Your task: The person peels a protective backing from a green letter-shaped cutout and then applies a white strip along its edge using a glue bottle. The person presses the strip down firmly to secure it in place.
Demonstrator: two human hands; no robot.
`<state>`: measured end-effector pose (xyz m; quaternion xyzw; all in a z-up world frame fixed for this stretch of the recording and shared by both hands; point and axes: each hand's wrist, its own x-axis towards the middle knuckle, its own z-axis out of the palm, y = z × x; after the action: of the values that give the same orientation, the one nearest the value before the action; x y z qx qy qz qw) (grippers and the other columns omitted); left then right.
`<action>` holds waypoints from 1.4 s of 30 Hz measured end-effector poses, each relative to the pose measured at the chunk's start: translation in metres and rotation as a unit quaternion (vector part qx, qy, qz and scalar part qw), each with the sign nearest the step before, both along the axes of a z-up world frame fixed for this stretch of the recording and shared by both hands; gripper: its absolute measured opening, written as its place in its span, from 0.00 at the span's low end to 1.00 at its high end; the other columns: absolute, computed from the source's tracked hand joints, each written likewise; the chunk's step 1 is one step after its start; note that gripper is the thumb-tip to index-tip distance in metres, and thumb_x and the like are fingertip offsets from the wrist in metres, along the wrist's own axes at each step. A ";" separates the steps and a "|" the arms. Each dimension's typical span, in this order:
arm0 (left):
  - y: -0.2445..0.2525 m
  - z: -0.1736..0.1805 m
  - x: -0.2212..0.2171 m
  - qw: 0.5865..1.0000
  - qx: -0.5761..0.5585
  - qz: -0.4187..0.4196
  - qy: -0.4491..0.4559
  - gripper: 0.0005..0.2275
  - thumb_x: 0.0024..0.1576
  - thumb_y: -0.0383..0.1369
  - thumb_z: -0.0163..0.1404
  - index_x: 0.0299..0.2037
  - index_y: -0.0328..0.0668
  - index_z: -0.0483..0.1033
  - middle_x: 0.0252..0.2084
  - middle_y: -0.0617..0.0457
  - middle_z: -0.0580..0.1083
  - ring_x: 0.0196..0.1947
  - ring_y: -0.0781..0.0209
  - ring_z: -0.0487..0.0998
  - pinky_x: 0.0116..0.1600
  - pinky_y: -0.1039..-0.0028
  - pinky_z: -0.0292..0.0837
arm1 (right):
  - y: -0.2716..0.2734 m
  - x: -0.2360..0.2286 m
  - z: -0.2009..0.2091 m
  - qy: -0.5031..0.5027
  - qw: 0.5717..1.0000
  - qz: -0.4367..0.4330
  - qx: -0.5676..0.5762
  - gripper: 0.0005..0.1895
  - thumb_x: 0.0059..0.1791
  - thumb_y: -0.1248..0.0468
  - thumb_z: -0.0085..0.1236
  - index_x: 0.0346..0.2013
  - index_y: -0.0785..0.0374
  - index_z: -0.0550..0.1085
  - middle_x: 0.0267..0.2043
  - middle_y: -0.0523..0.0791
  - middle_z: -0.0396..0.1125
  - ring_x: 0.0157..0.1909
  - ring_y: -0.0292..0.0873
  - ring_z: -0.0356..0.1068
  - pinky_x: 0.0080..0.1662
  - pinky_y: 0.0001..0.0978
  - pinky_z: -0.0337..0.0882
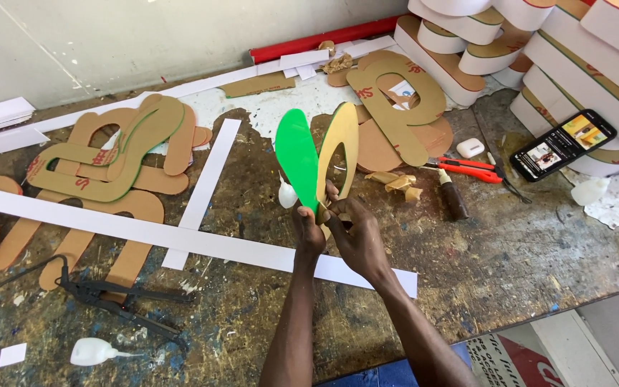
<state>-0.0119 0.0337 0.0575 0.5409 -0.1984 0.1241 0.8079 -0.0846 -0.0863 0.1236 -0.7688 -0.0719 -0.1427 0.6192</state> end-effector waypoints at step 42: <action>0.031 -0.159 0.072 0.952 -0.021 0.306 -0.008 0.25 0.83 0.40 0.34 0.78 0.22 0.62 0.70 0.26 0.63 0.71 0.50 0.63 0.85 0.50 0.47 | -0.128 0.018 -0.102 0.024 0.995 -0.087 -0.050 0.10 0.63 0.69 0.64 0.46 0.77 0.76 0.38 0.65 0.75 0.41 0.58 0.83 0.41 0.47 0.80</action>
<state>0.0598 0.0648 -0.1015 0.5573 -0.0271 0.3740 0.7408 -0.0667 -0.2142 0.0219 -0.8052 0.0028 -0.1739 0.5669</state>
